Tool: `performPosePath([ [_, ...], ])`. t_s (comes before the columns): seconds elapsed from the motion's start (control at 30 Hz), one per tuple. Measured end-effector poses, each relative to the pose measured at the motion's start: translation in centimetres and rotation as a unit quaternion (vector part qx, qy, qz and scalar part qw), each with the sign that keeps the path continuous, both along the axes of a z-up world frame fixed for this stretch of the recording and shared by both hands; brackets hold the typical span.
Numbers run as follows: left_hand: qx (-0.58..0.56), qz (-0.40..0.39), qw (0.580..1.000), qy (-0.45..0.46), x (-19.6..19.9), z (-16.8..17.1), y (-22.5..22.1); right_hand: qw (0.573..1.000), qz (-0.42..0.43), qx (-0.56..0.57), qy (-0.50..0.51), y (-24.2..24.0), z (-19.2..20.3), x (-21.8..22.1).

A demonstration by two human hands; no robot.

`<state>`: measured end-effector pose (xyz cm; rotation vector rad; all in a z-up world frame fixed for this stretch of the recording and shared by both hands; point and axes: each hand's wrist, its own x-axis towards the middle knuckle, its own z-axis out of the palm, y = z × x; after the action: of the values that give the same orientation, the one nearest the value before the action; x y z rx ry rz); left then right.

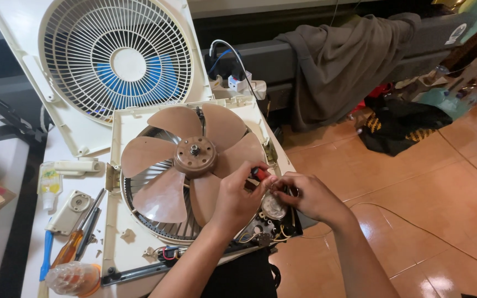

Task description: Repairing a fan by disassembling the motor housing and inspecting the wiring.

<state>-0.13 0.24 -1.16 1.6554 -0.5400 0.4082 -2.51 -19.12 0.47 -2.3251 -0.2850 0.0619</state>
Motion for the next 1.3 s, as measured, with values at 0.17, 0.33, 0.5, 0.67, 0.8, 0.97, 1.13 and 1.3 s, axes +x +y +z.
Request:
performPosePath([
  [0.17,-0.02,-0.004,1.0,0.012,0.0,-0.1,0.1,0.994,0.015,-0.11,0.016,0.9,1.8,-0.1],
  [0.33,-0.075,-0.008,0.997,0.023,-0.2,1.8,0.9,0.981,0.056,-0.185,-0.018,1.9,3.9,0.5],
  [0.5,-0.096,-0.024,0.995,0.033,-2.0,2.7,2.7,0.963,0.096,-0.246,-0.047,1.7,2.2,1.6],
  [0.67,-0.067,-0.066,0.993,0.068,-3.8,3.3,4.6,0.973,0.061,-0.219,-0.032,3.2,3.6,1.0],
  [0.8,-0.085,-0.059,0.99,0.1,-4.2,2.3,5.6,0.979,0.104,-0.161,-0.063,3.0,3.9,0.9],
  [0.97,-0.099,-0.063,0.987,0.108,-5.0,2.1,6.6,0.988,0.041,-0.148,-0.034,3.2,4.4,0.6],
  [1.13,-0.103,-0.069,0.985,0.121,-5.5,1.7,7.2,0.981,0.029,-0.192,-0.029,2.7,3.3,0.9],
  [1.3,-0.12,-0.073,0.982,0.122,-6.0,1.7,8.5,0.969,0.012,-0.247,0.006,4.5,4.3,0.7],
])
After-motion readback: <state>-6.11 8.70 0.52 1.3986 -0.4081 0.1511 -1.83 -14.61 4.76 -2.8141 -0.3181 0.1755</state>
